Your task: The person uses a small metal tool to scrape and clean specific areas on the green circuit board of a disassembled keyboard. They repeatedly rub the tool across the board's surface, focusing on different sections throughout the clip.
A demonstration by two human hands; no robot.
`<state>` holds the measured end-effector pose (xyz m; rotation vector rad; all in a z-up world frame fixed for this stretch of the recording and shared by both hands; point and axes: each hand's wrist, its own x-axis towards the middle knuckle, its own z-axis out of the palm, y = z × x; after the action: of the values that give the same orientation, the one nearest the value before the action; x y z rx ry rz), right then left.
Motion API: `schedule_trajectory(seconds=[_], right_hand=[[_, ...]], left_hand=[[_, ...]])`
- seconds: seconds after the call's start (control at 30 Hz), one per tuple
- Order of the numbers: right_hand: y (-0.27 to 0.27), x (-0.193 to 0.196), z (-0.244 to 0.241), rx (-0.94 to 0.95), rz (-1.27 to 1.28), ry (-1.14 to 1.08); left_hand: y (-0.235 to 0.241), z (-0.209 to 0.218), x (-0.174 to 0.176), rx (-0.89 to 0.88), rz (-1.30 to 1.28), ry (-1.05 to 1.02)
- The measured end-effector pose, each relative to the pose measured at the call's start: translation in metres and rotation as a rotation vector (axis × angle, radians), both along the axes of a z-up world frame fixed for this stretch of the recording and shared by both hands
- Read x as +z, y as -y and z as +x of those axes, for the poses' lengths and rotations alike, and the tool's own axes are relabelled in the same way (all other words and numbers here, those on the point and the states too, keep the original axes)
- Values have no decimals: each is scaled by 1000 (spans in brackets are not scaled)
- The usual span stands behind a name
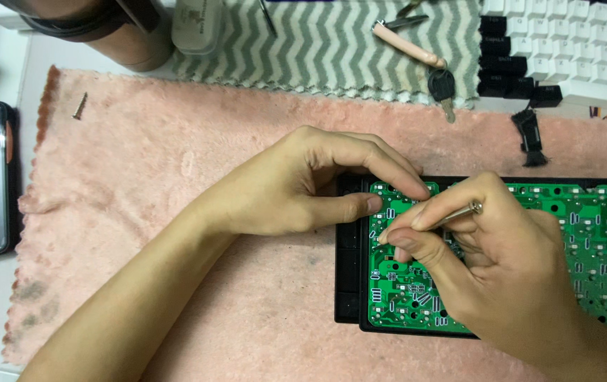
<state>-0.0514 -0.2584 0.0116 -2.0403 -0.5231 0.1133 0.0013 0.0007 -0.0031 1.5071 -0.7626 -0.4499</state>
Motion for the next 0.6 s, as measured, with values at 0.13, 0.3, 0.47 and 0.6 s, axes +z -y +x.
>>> schedule_trajectory(seconds=[0.13, 0.3, 0.47, 0.6], right_hand=[[0, -2, -1, -44, 17, -44], [0, -6, -3, -54, 72, -89], [-1, -2, -5, -92, 63, -87], [-1, -3, -5, -113, 70, -110]], left_hand=[[1, 1, -2, -7, -14, -5], [2, 2, -6, 11, -13, 18], [1, 3, -7, -18, -43, 2], [2, 2, -8, -11, -58, -7]])
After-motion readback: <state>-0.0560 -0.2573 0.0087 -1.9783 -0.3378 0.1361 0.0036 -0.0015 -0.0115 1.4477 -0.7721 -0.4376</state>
